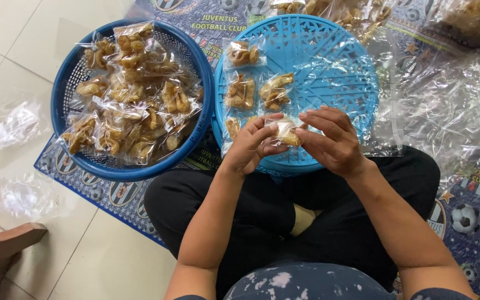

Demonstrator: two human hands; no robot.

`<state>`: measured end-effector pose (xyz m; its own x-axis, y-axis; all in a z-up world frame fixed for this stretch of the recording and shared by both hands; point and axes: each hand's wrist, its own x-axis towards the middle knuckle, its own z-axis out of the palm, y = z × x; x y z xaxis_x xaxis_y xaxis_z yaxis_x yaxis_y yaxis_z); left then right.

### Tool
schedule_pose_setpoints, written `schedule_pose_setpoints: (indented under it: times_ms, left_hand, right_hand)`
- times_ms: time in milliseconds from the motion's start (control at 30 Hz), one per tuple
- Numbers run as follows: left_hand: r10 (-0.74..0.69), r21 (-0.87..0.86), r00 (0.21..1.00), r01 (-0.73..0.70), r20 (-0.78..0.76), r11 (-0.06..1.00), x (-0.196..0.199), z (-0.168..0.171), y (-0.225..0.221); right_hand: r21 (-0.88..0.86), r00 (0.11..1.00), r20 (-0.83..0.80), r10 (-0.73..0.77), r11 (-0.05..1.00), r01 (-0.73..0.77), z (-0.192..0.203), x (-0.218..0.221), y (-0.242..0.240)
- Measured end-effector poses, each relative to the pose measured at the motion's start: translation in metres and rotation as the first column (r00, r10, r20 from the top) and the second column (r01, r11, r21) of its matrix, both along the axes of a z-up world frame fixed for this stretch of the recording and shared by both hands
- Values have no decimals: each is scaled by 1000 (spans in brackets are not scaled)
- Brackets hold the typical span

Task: A person sitting on the floor is manually packaging individual fried snacks into small plastic bags, taking them from a blue basket and placing the filled bags aside.

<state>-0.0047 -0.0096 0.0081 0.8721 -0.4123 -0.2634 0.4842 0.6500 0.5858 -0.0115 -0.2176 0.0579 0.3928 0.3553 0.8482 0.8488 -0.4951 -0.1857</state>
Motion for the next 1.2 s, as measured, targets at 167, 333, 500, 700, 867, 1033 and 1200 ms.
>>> schedule_pose_setpoints:
  times_ms: [167, 333, 500, 700, 867, 1033, 1200]
  left_hand:
    - [-33, 114, 998, 27, 50, 993, -4, 13, -4]
    - [49, 537, 957, -202, 287, 819, -10, 53, -9]
    - [-25, 593, 705, -576, 709, 563, -12, 35, -15]
    - [-463, 475, 319, -838, 827, 270, -7, 7, -27]
    - [-735, 465, 188, -864, 652, 191, -9, -23, -35]
    - [-762, 366, 84, -907, 642, 208, -16, -6, -54]
    - [-683, 287, -3, -906, 730, 311, -18, -10, -63]
  right_hand:
    - [131, 989, -143, 34, 991, -15, -7, 5, -31]
    - [585, 826, -516, -227, 612, 533, -11, 24, -108]
    - [551, 689, -696, -200, 466, 692, -35, 43, -195]
    - [158, 279, -953, -120, 587, 794, -44, 50, -194]
    - [150, 146, -987, 70, 733, 663, -40, 70, -183]
    - [393, -48, -892, 449, 825, 405, -32, 85, -177]
    - [339, -86, -918, 388, 877, 340, -39, 110, -172]
